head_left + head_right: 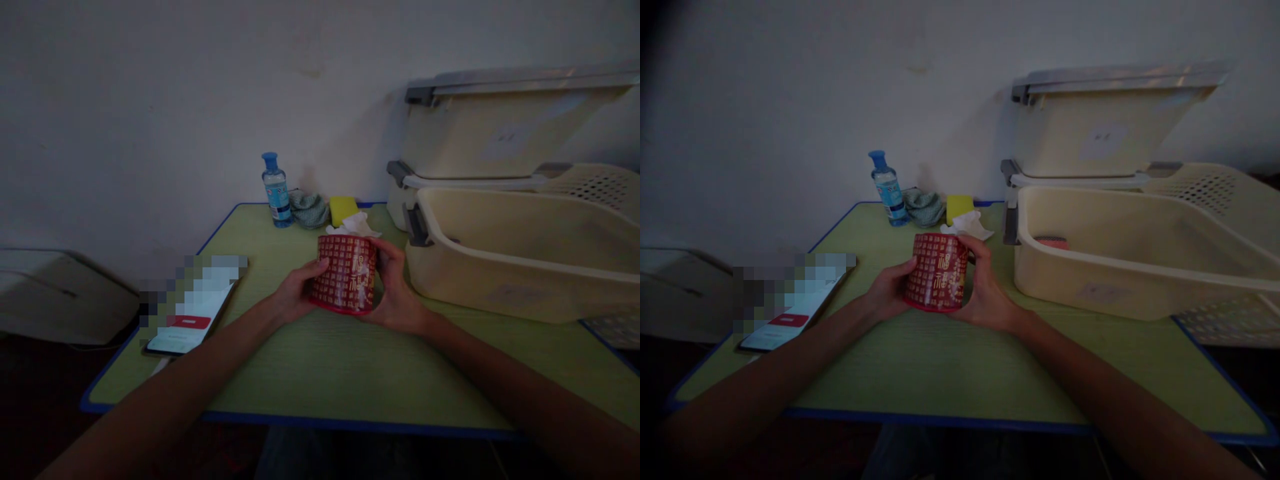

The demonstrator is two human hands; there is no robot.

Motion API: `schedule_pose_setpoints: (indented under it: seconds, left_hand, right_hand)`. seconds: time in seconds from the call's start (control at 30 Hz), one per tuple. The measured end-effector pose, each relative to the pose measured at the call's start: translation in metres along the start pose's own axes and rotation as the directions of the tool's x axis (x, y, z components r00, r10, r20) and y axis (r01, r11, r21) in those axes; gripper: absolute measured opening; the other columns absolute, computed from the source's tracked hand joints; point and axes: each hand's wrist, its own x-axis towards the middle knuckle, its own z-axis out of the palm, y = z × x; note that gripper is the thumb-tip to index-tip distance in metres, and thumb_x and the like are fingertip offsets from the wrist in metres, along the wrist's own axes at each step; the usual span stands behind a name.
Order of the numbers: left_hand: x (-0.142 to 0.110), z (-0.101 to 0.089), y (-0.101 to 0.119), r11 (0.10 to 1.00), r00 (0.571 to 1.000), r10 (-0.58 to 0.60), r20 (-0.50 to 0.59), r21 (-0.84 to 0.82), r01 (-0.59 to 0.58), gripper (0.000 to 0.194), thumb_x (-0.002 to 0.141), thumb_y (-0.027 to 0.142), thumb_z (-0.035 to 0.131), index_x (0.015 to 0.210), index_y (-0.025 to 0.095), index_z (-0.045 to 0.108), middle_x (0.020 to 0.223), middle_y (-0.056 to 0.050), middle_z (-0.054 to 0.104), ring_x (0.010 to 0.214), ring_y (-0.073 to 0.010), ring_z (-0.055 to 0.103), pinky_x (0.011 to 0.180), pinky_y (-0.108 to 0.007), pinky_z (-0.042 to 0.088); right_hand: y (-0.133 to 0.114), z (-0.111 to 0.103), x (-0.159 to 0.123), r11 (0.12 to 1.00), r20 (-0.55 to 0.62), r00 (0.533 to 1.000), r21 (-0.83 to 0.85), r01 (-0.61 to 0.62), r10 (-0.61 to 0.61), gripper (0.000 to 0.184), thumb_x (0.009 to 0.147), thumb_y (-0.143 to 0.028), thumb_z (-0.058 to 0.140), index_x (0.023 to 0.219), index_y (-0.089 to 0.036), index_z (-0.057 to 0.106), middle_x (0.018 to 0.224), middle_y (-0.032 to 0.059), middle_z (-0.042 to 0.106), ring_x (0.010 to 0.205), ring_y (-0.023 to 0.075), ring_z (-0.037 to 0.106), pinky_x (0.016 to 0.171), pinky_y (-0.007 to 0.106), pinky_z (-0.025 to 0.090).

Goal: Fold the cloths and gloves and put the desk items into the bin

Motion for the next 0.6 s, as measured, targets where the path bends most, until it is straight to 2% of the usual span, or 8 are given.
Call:
schedule_pose_setpoints:
  seconds: [0.17,0.43,0.6]
  left_hand:
    - [0.0008,-0.0011,-0.0001,1.0,1.0,0.012,0.017,0.001,-0.012,0.022,0.073,0.024,0.06,0.092,0.012,0.06,0.085,-0.01,0.068,0.089,-0.0242,0.062,0.09,-0.042,0.041]
    - [0.0034,-0.0036,-0.0005,1.0,0.999,0.01,0.037,-0.007,-0.01,0.021,0.073,0.026,0.061,0.089,0.012,0.06,0.084,-0.009,0.067,0.084,-0.022,0.062,0.087,-0.038,0.042]
    - [0.0041,-0.0003,-0.0005,0.999,1.0,0.003,-0.008,-0.039,-0.003,0.02,0.072,0.025,0.062,0.087,0.012,0.061,0.08,-0.007,0.067,0.075,-0.0182,0.062,0.083,-0.035,0.043]
  right_hand:
    - [0.0026,0.0013,-0.0006,0.999,0.01,1.0,0.038,0.012,-0.012,0.103,0.053,-0.03,0.078,0.131,-0.038,0.01,0.133,0.0073,0.024,0.125,0.0295,0.032,0.101,0.05,0.033]
    - [0.0023,0.0024,0.0003,0.999,-0.055,0.998,0.029,0.04,-0.038,0.098,0.051,-0.024,0.076,0.128,-0.038,0.017,0.133,0.0066,0.028,0.125,0.0287,0.033,0.097,0.049,0.038]
    - [0.0028,0.0053,0.0002,0.998,-0.098,0.995,0.059,0.015,-0.009,0.091,0.053,-0.021,0.074,0.126,-0.035,0.02,0.134,0.0077,0.029,0.124,0.0286,0.035,0.096,0.048,0.039]
